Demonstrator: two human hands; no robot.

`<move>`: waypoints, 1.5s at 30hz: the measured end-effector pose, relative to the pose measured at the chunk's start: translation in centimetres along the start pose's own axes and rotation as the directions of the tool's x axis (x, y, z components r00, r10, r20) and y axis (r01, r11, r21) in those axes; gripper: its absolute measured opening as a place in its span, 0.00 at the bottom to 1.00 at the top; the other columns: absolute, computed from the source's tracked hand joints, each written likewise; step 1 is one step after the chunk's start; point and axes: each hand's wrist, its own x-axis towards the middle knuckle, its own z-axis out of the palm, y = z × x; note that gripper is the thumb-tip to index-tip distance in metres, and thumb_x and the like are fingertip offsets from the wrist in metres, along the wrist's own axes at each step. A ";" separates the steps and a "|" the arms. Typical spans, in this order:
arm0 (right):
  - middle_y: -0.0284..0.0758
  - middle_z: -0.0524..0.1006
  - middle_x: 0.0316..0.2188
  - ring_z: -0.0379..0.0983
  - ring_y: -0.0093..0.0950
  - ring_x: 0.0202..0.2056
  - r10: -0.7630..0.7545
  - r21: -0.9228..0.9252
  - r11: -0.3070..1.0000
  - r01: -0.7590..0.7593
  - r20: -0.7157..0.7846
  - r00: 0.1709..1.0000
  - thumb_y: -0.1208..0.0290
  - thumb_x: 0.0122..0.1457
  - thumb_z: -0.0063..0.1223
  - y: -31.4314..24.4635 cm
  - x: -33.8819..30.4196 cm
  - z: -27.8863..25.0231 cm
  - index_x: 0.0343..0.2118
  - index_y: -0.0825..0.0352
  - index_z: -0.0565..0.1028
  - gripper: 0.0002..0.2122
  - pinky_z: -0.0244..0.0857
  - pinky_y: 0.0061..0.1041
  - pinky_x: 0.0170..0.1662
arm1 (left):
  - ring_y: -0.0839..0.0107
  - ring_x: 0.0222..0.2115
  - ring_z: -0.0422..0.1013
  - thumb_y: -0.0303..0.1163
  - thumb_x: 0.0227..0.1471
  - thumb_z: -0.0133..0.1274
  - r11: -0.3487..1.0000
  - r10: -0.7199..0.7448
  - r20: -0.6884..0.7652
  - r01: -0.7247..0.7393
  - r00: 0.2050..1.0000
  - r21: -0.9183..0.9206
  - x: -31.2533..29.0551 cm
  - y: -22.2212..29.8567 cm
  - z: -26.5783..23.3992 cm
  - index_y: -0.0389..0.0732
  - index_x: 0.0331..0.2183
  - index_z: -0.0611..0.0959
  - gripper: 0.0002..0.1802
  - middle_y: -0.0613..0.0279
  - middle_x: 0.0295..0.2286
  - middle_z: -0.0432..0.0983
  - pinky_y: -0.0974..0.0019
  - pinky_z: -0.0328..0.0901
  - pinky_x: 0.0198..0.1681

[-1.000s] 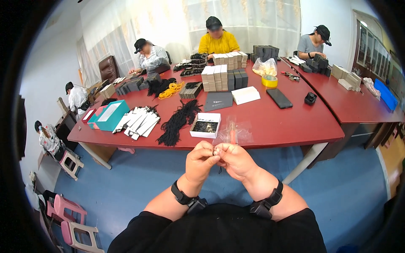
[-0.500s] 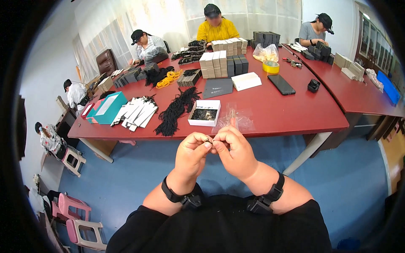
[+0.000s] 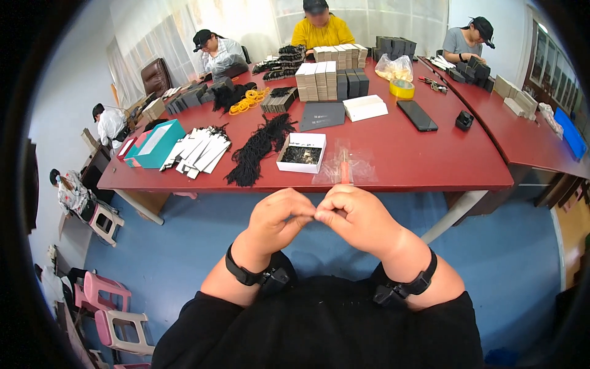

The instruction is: The person picks up a black string and a white tag, threads the string through the tag's hole, and ties it into a loop. They then place the completed tag into a white box and repeat the process.

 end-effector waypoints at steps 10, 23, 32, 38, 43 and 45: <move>0.30 0.72 0.25 0.62 0.17 0.22 0.069 0.034 0.997 -0.062 -0.238 0.969 0.78 0.49 0.57 1.7 -0.1 1.3 0.29 0.69 0.76 0.04 0.58 0.16 0.28 | 0.80 0.31 0.63 0.24 0.55 0.47 0.583 -0.559 0.043 0.430 0.828 -0.689 -2.0 -2.0 3.2 0.37 0.34 0.72 0.03 0.68 0.31 0.68 0.75 0.61 0.37; 0.27 0.72 0.28 0.65 0.15 0.31 0.341 0.656 0.726 -0.204 -0.087 0.936 0.77 0.54 0.54 4.3 -0.3 2.7 0.28 0.71 0.75 0.03 0.59 0.14 0.36 | 0.71 0.29 0.65 0.22 0.35 0.63 0.966 -0.148 -0.209 0.187 0.967 0.180 -1.2 -0.5 1.0 0.40 0.28 0.81 0.12 0.63 0.27 0.67 0.71 0.61 0.32; 0.29 0.71 0.29 0.66 0.16 0.32 0.269 0.531 0.829 -0.176 -0.103 0.958 0.76 0.54 0.54 4.3 -0.6 2.9 0.29 0.71 0.76 0.04 0.59 0.15 0.36 | 0.69 0.29 0.65 0.23 0.40 0.60 0.976 -0.142 -0.160 0.165 0.977 0.145 -1.5 -1.0 1.2 0.38 0.28 0.80 0.08 0.61 0.26 0.67 0.71 0.61 0.33; 0.28 0.72 0.27 0.65 0.15 0.31 0.392 0.603 0.750 -0.272 -0.073 0.917 0.75 0.54 0.55 4.4 -0.9 2.8 0.30 0.71 0.77 0.05 0.59 0.16 0.37 | 0.74 0.31 0.62 0.24 0.51 0.51 0.892 -0.402 -0.184 0.338 0.897 -0.300 -2.4 -2.4 1.7 0.36 0.30 0.74 0.03 0.63 0.31 0.66 0.72 0.60 0.37; 0.28 0.74 0.29 0.66 0.15 0.30 0.374 0.624 0.733 -0.271 -0.037 0.927 0.76 0.55 0.54 4.5 -1.1 2.5 0.33 0.71 0.76 0.05 0.60 0.15 0.36 | 0.75 0.34 0.63 0.32 0.57 0.46 0.523 -0.488 -0.011 0.282 0.873 -0.804 -2.3 -2.6 2.7 0.42 0.33 0.71 0.04 0.59 0.40 0.68 0.73 0.60 0.40; 0.28 0.74 0.29 0.67 0.15 0.30 0.405 0.575 0.758 -0.308 -0.046 0.913 0.77 0.55 0.53 4.6 -1.9 1.6 0.34 0.71 0.76 0.05 0.61 0.15 0.36 | 0.74 0.33 0.64 0.33 0.57 0.46 0.417 -0.517 0.020 0.272 0.856 -0.867 -2.5 -2.7 2.5 0.43 0.33 0.71 0.05 0.57 0.40 0.69 0.72 0.60 0.38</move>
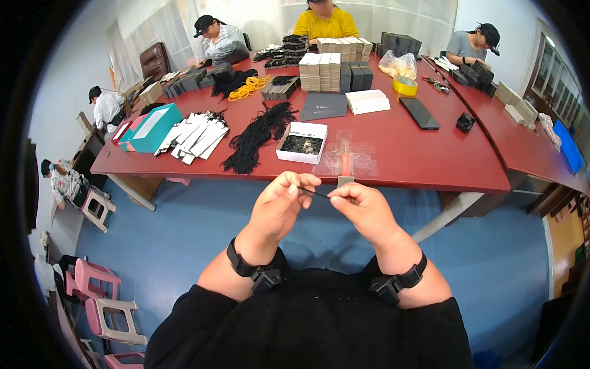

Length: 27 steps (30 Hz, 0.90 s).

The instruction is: The person picks up a black string and a white tag, threads the string through the tag's hole, and ties it into a loop. They then place the completed tag into a white box and repeat the process.

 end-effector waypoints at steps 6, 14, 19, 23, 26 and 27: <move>0.33 0.76 0.30 0.72 0.21 0.31 0.002 -0.001 1.000 -0.002 -0.083 0.997 0.80 0.55 0.51 1.9 -1.3 -3.5 0.37 0.73 0.75 0.07 0.67 0.19 0.36 | 0.75 0.23 0.62 0.35 0.58 0.45 0.957 -0.194 0.022 0.194 0.981 -0.214 -0.2 -0.6 -0.8 0.44 0.33 0.68 0.06 0.60 0.26 0.69 0.72 0.58 0.25; 0.34 0.76 0.29 0.74 0.21 0.32 -0.035 0.104 0.993 0.063 -0.246 0.969 0.80 0.55 0.52 2.4 -0.4 -2.3 0.35 0.72 0.73 0.06 0.68 0.19 0.37 | 0.80 0.20 0.57 0.28 0.59 0.41 0.991 -0.051 -0.141 0.067 0.989 0.112 -0.2 -2.2 -2.2 0.43 0.30 0.65 0.05 0.66 0.21 0.63 0.75 0.56 0.24; 0.33 0.76 0.29 0.74 0.20 0.31 -0.009 0.038 0.999 0.020 -0.269 0.963 0.81 0.55 0.50 3.1 0.0 -2.2 0.36 0.71 0.73 0.06 0.69 0.19 0.37 | 0.80 0.20 0.57 0.28 0.59 0.41 0.986 -0.076 -0.147 0.096 0.986 0.135 -0.3 -2.8 -2.8 0.42 0.30 0.65 0.05 0.66 0.21 0.64 0.76 0.56 0.24; 0.33 0.76 0.29 0.73 0.20 0.31 -0.031 0.022 0.999 0.038 -0.278 0.960 0.81 0.55 0.50 3.1 -0.1 -2.0 0.36 0.71 0.73 0.06 0.69 0.19 0.38 | 0.80 0.20 0.57 0.28 0.59 0.40 0.985 -0.080 -0.153 0.101 0.985 0.140 -0.3 -2.9 -3.0 0.42 0.30 0.65 0.04 0.66 0.21 0.64 0.76 0.56 0.24; 0.33 0.76 0.29 0.73 0.19 0.31 -0.039 0.002 0.999 0.042 -0.286 0.957 0.81 0.55 0.50 3.4 0.3 -2.0 0.36 0.71 0.73 0.06 0.69 0.19 0.38 | 0.80 0.20 0.57 0.27 0.58 0.41 0.975 -0.077 -0.143 0.104 0.987 0.196 -0.2 -3.1 -3.5 0.42 0.30 0.65 0.04 0.67 0.21 0.63 0.76 0.56 0.24; 0.33 0.76 0.28 0.73 0.19 0.30 -0.054 -0.004 0.998 0.055 -0.276 0.960 0.81 0.55 0.51 3.9 0.3 -2.1 0.36 0.71 0.73 0.06 0.69 0.19 0.37 | 0.80 0.19 0.57 0.26 0.57 0.41 0.965 -0.073 -0.134 0.103 0.988 0.241 -0.2 -3.3 -3.7 0.41 0.30 0.66 0.03 0.67 0.21 0.63 0.76 0.56 0.24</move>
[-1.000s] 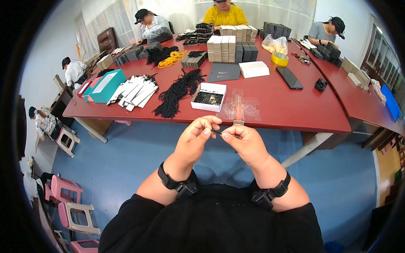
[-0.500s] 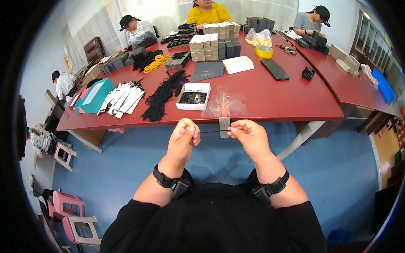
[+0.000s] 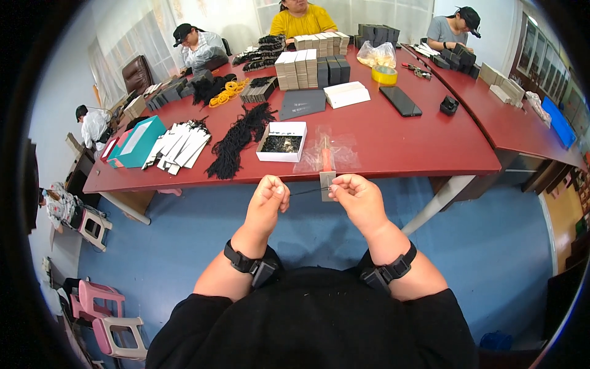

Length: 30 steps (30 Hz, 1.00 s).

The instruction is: The person picks up a black string and a white tag, threads the string through the tag's hole, and ties it into a loop. They then place the completed tag into a white box and repeat the process.

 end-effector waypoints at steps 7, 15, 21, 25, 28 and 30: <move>0.36 0.76 0.29 0.72 0.18 0.30 0.014 -0.322 0.945 -0.059 -0.139 0.990 0.71 0.54 0.56 1.6 0.2 -0.5 0.34 0.74 0.74 0.10 0.66 0.18 0.34 | 0.80 0.20 0.57 0.25 0.55 0.43 0.847 -0.014 0.059 -0.019 0.998 0.531 -1.3 -1.0 -2.4 0.39 0.30 0.68 0.02 0.69 0.19 0.61 0.74 0.55 0.24; 0.34 0.77 0.33 0.70 0.19 0.36 0.133 0.090 0.986 -0.143 0.111 0.985 0.70 0.55 0.55 4.1 1.3 -0.5 0.37 0.75 0.75 0.12 0.63 0.20 0.41 | 0.83 0.22 0.55 0.28 0.55 0.46 0.804 -0.107 0.125 0.012 0.986 0.595 -2.0 0.3 -1.5 0.40 0.31 0.69 0.04 0.73 0.21 0.60 0.75 0.54 0.25; 0.32 0.76 0.27 0.71 0.24 0.28 -0.182 -0.346 0.919 0.190 0.058 0.982 0.73 0.53 0.55 3.3 -0.3 -0.5 0.27 0.69 0.74 0.05 0.64 0.22 0.33 | 0.84 0.20 0.54 0.27 0.54 0.47 0.795 -0.114 0.183 -0.020 0.977 0.606 -2.6 0.6 -1.0 0.40 0.32 0.68 0.04 0.74 0.20 0.59 0.75 0.53 0.23; 0.39 0.73 0.25 0.72 0.34 0.26 -0.416 -0.569 0.676 0.469 0.231 0.879 0.74 0.50 0.55 1.8 -0.8 -1.1 0.25 0.69 0.72 0.05 0.65 0.25 0.28 | 0.80 0.20 0.57 0.25 0.51 0.50 0.807 -0.157 0.160 0.033 0.975 0.589 -2.9 0.3 -1.0 0.38 0.35 0.67 0.10 0.70 0.19 0.60 0.73 0.56 0.23; 0.37 0.74 0.25 0.72 0.35 0.26 -0.453 -0.623 0.569 0.537 0.308 0.837 0.74 0.49 0.55 0.6 -0.9 -1.3 0.24 0.67 0.73 0.04 0.66 0.27 0.27 | 0.81 0.20 0.56 0.25 0.50 0.52 0.818 -0.187 0.170 0.058 0.967 0.572 -2.9 0.3 -0.8 0.38 0.39 0.66 0.15 0.71 0.19 0.59 0.74 0.56 0.24; 0.37 0.74 0.24 0.72 0.35 0.26 -0.482 -0.662 0.477 0.579 0.354 0.802 0.74 0.48 0.55 0.4 -1.0 -1.0 0.24 0.67 0.73 0.03 0.65 0.27 0.27 | 0.81 0.20 0.56 0.25 0.50 0.53 0.837 -0.218 0.171 0.094 0.961 0.539 -3.0 0.6 -0.3 0.38 0.42 0.66 0.18 0.72 0.19 0.58 0.75 0.56 0.24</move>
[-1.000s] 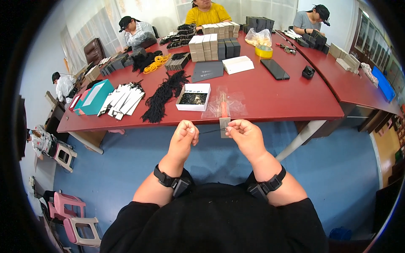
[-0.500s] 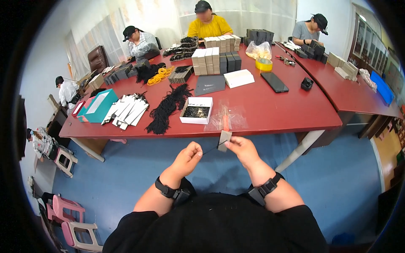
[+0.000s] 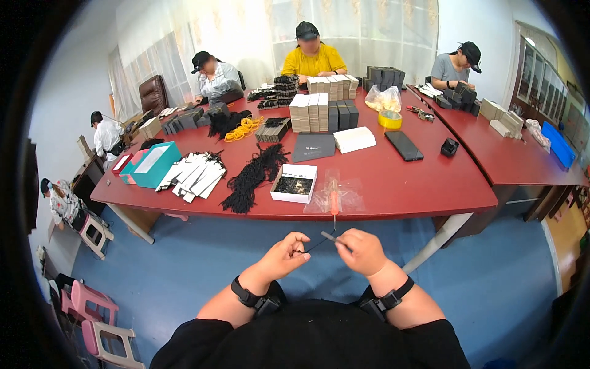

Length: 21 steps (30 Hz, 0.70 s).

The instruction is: The person picks up a black string and a white tag, threads the string through the tag's hole, and ties it into a loop. They then place the completed tag into a white box and repeat the process.

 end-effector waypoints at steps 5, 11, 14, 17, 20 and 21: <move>0.36 0.72 0.23 0.71 0.36 0.25 -0.077 0.227 0.974 -0.002 0.342 0.936 0.72 0.47 0.56 -0.4 -1.7 2.5 0.24 0.66 0.73 0.05 0.65 0.28 0.26 | 0.84 0.22 0.57 0.25 0.51 0.53 1.000 -0.010 0.130 0.007 0.991 0.024 -0.1 1.2 0.4 0.38 0.42 0.72 0.15 0.73 0.21 0.62 0.78 0.55 0.25; 0.34 0.77 0.35 0.73 0.24 0.37 0.296 0.715 0.462 -0.525 0.433 0.851 0.75 0.54 0.54 1.0 0.0 2.2 0.36 0.71 0.75 0.08 0.67 0.25 0.42 | 0.86 0.25 0.59 0.28 0.54 0.51 0.996 -0.010 0.139 -0.002 0.990 0.085 1.3 -0.1 -0.3 0.36 0.34 0.76 0.06 0.73 0.24 0.68 0.78 0.58 0.28; 0.39 0.77 0.34 0.74 0.27 0.37 0.416 0.850 0.089 -0.519 0.442 0.795 0.76 0.55 0.52 1.2 0.8 2.0 0.35 0.72 0.75 0.06 0.69 0.25 0.42 | 0.86 0.26 0.59 0.28 0.55 0.49 0.996 -0.083 0.158 0.084 0.984 0.004 1.0 -0.1 -0.1 0.35 0.33 0.76 0.06 0.74 0.25 0.68 0.79 0.58 0.28; 0.39 0.77 0.33 0.74 0.27 0.36 0.413 0.807 0.124 -0.578 0.488 0.769 0.76 0.56 0.52 1.3 0.7 2.2 0.34 0.73 0.75 0.06 0.69 0.23 0.41 | 0.86 0.25 0.59 0.28 0.55 0.49 0.993 -0.089 0.164 0.101 0.982 -0.067 0.8 -0.2 0.2 0.34 0.34 0.76 0.07 0.74 0.24 0.67 0.79 0.57 0.28; 0.40 0.77 0.33 0.75 0.28 0.35 0.470 0.810 0.120 -0.574 0.463 0.751 0.75 0.56 0.52 0.8 0.1 2.3 0.33 0.74 0.75 0.06 0.70 0.24 0.40 | 0.86 0.25 0.58 0.29 0.55 0.49 0.993 -0.084 0.207 0.098 0.975 -0.061 0.7 -0.1 0.3 0.35 0.35 0.76 0.07 0.75 0.24 0.66 0.79 0.56 0.27; 0.41 0.77 0.34 0.75 0.28 0.35 0.504 0.804 0.094 -0.588 0.471 0.724 0.75 0.56 0.52 0.8 0.0 2.2 0.33 0.74 0.75 0.06 0.70 0.24 0.40 | 0.86 0.25 0.58 0.29 0.55 0.49 0.994 -0.077 0.198 0.090 0.977 -0.060 0.8 0.1 0.2 0.35 0.35 0.76 0.07 0.75 0.24 0.66 0.79 0.56 0.27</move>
